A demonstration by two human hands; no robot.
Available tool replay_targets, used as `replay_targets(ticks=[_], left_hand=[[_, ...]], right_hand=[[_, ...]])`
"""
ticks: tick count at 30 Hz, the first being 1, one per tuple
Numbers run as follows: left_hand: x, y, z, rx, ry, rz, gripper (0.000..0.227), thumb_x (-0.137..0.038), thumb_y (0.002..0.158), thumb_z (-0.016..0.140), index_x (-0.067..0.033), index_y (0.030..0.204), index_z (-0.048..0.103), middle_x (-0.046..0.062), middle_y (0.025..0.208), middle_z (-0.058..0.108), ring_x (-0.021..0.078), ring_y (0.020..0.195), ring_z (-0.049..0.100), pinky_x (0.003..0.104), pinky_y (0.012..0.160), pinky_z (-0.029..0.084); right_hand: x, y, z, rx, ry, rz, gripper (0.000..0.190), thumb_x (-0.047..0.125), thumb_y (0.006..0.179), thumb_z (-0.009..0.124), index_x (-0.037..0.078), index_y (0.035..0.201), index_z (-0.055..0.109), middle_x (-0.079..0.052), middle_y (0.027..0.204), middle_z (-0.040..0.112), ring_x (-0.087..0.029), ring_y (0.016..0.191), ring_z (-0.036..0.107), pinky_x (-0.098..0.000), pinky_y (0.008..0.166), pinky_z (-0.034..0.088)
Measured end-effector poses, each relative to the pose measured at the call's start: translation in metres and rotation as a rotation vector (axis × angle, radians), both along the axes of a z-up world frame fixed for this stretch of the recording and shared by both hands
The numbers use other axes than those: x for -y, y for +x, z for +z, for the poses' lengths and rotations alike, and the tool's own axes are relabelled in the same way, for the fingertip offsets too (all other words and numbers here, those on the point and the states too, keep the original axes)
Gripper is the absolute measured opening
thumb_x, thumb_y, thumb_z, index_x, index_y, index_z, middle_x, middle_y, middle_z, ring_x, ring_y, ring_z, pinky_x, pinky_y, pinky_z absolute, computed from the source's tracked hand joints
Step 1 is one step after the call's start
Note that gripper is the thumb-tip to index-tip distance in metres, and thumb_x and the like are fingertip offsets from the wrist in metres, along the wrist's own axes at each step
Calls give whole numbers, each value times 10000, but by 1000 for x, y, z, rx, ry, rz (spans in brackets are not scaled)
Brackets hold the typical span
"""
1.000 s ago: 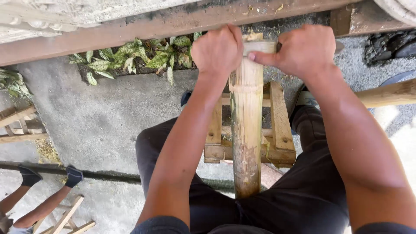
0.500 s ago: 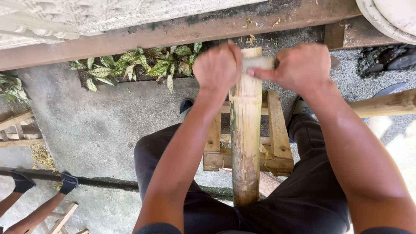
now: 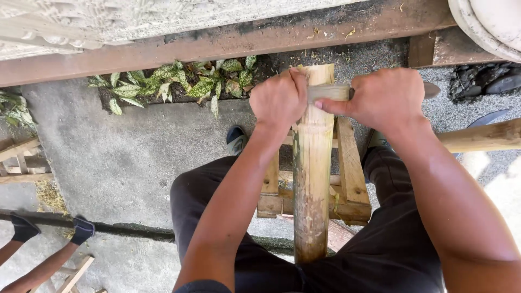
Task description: The recorder uses a knife to scrape the outer skin off a bamboo pole while sitting on a low wooden bench.
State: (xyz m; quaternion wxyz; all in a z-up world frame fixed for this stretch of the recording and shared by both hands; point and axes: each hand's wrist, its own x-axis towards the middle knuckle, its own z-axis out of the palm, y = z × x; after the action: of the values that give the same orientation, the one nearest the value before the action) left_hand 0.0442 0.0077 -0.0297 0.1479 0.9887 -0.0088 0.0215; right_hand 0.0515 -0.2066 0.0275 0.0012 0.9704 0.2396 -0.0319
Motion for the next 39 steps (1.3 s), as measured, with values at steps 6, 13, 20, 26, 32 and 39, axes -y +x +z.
replay_targets(ticks=[6,13,20,26,32,39], left_hand=[[3,28,3,12,55,41,541,-325,1034,421,-203,517,522,-55,389,369,62,283,278,312,241,242],[0,3,-4,-25,-75,13,532,-293,1051,418,-185,544,539,-51,398,405,71,285,303,324,231,256],[4,3,-8,80,-65,34,521,-319,1044,430,-190,554,552,-58,432,358,70,315,298,325,278,264],[13,22,-12,-26,-65,-14,530,-346,1028,422,-198,530,525,-78,400,311,60,290,285,319,238,238],[13,18,5,-16,-99,-20,555,-318,1049,411,-202,511,490,-72,391,348,59,301,283,329,263,242],[10,36,-6,11,-171,37,571,-353,1035,425,-182,496,503,-63,372,354,66,265,267,329,236,225]], right_hand=[[-1,19,-12,74,-50,6,834,972,800,512,190,534,622,31,443,431,-139,423,465,-309,404,318],[0,0,-5,0,-85,46,802,947,780,526,196,499,543,75,416,339,-102,372,344,-280,406,221],[4,-6,-11,149,-76,43,858,963,826,533,184,472,489,74,437,309,-88,407,271,-271,433,178],[4,-2,-8,34,-134,-46,864,974,824,511,177,491,513,60,426,330,-105,398,290,-284,422,194],[3,-4,-4,11,-167,-116,889,974,855,499,153,520,559,31,458,393,-130,422,358,-303,414,245],[-7,13,1,-140,-271,-167,925,992,815,471,125,537,635,-4,440,497,-163,380,483,-345,399,327]])
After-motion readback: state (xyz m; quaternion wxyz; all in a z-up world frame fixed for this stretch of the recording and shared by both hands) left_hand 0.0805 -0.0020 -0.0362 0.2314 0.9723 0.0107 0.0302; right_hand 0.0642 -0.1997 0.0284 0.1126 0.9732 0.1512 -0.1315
